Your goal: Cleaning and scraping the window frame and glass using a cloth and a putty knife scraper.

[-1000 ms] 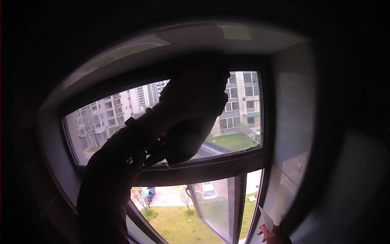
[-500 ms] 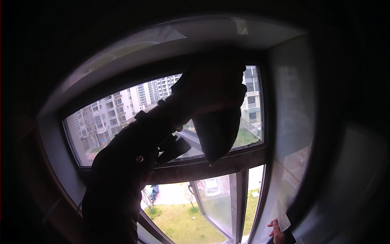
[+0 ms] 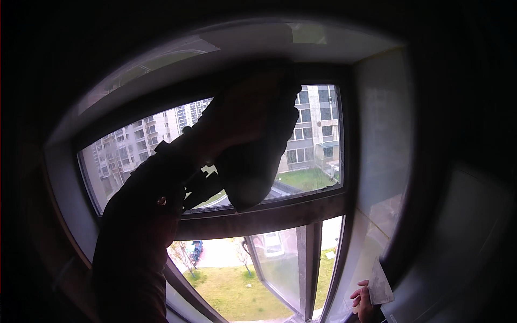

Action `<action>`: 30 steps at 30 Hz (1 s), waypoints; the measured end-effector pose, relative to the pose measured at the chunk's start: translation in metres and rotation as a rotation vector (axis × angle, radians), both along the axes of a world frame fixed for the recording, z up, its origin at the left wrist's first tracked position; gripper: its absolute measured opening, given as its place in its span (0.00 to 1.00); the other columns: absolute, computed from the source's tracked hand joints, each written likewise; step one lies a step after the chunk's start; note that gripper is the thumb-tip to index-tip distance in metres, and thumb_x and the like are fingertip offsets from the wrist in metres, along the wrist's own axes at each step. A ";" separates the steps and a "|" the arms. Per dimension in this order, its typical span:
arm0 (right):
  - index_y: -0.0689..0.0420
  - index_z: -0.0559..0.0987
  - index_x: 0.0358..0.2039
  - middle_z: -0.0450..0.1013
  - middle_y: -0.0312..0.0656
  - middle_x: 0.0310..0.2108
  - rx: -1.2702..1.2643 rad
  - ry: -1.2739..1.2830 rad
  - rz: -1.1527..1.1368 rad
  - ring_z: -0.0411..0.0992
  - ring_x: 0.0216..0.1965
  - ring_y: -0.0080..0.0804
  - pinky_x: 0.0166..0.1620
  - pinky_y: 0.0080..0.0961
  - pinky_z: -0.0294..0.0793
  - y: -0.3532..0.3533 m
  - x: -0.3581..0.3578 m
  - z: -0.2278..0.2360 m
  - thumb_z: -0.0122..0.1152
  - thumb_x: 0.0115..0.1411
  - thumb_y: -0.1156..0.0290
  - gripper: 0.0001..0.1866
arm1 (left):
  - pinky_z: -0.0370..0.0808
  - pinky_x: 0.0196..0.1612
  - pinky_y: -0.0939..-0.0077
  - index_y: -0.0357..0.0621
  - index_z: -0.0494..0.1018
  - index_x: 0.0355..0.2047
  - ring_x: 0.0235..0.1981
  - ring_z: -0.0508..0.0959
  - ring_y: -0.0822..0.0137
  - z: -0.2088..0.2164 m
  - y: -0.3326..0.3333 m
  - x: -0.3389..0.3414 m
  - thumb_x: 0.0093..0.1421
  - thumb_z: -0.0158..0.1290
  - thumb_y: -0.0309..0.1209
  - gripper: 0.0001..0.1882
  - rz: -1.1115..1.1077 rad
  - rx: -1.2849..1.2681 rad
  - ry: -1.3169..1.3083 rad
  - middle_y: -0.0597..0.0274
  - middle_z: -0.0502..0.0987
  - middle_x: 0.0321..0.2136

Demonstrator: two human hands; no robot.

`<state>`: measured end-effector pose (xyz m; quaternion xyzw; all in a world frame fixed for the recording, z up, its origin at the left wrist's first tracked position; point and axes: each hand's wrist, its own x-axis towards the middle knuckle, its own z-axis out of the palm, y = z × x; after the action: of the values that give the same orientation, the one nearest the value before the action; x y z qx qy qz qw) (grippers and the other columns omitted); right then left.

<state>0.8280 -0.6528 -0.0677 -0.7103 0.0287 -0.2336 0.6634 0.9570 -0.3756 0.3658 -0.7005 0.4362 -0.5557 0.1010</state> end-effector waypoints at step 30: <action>0.64 0.67 0.42 0.69 0.42 0.19 0.353 -0.072 0.741 0.72 0.20 0.33 0.27 0.27 0.74 0.025 0.005 0.187 0.48 0.61 0.56 0.22 | 0.66 0.55 0.72 0.38 0.61 0.54 0.53 0.68 0.66 -0.075 0.086 -0.044 0.58 0.51 0.26 0.23 -0.029 -0.466 0.795 0.58 0.68 0.50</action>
<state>0.8330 -0.6282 0.1188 -0.5393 -0.2128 0.0047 0.8148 0.9130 -0.2901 0.2904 -0.8571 0.3143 -0.3284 -0.2422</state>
